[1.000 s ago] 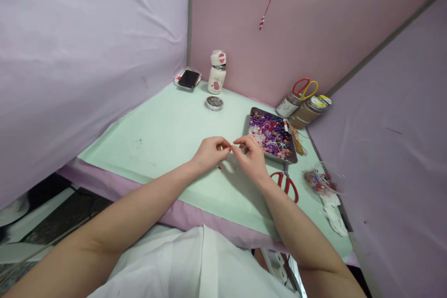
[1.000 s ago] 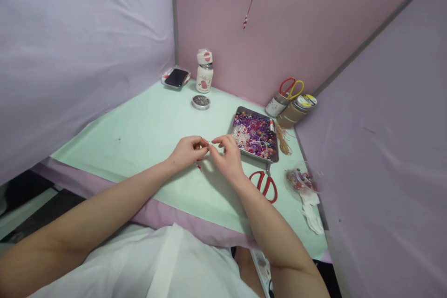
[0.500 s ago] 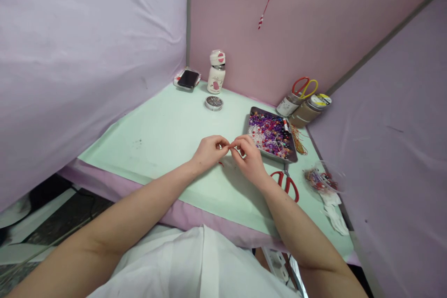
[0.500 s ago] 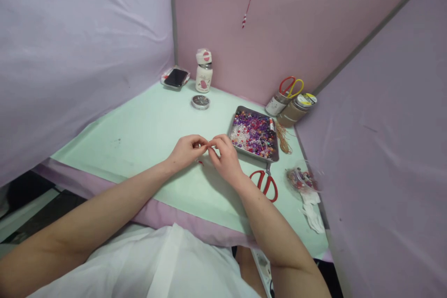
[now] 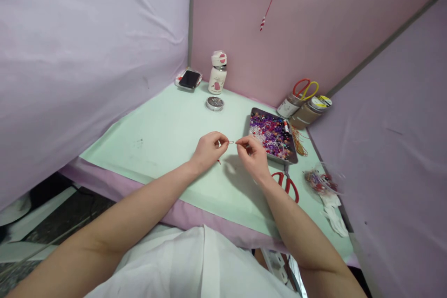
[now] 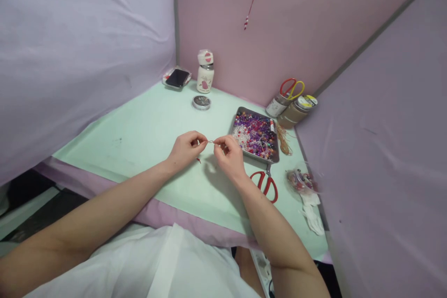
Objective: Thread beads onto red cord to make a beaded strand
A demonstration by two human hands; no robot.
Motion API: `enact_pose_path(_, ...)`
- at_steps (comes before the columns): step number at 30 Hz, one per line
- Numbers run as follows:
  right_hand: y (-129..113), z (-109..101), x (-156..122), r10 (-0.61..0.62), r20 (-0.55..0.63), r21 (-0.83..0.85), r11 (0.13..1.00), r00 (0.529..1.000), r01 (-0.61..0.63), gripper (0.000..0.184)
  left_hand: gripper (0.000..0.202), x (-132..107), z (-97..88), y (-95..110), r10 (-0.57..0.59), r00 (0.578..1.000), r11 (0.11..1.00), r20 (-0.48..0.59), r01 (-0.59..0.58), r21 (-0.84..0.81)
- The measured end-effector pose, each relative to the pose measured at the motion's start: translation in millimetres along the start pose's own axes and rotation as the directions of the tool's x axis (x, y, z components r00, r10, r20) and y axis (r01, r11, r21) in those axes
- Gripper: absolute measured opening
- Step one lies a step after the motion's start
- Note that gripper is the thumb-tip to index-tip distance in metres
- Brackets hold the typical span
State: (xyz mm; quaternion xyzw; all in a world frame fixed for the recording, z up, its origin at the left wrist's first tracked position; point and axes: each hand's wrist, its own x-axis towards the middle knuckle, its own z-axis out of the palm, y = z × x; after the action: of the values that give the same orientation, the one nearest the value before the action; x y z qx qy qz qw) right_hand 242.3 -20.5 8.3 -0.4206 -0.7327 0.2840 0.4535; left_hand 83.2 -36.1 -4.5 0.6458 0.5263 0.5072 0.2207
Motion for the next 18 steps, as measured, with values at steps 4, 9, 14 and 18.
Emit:
enact_pose_path(4, -0.5, 1.8, 1.1, 0.273, 0.151, 0.19, 0.935, 0.95, -0.299, 0.019, 0.01, -3.0, 2.2, -1.6, 0.2, 0.979, 0.968, 0.027, -0.202, 0.152)
enact_pose_path(9, -0.8, 2.1, 0.8, 0.438, 0.268, 0.282, 0.816, 0.858, -0.505, 0.027, 0.01, -4.5, 5.7, -5.1, 0.259, 0.965, 0.94, 0.05, -0.263, 0.217)
enact_pose_path(14, -2.7, 2.9, -0.8, 0.439, 0.286, 0.252, 0.823, 0.852, -0.509, 0.023, 0.012, -5.0, 5.8, -5.1, 0.259, 0.964, 0.941, 0.054, -0.265, 0.209)
enact_pose_path(18, -2.1, 1.1, -0.6, 0.206, 0.128, 0.078, 0.973, 0.97, -0.217, 0.017, 0.011, -3.7, 3.8, -2.9, 0.198, 0.979, 0.962, 0.053, -0.205, 0.183)
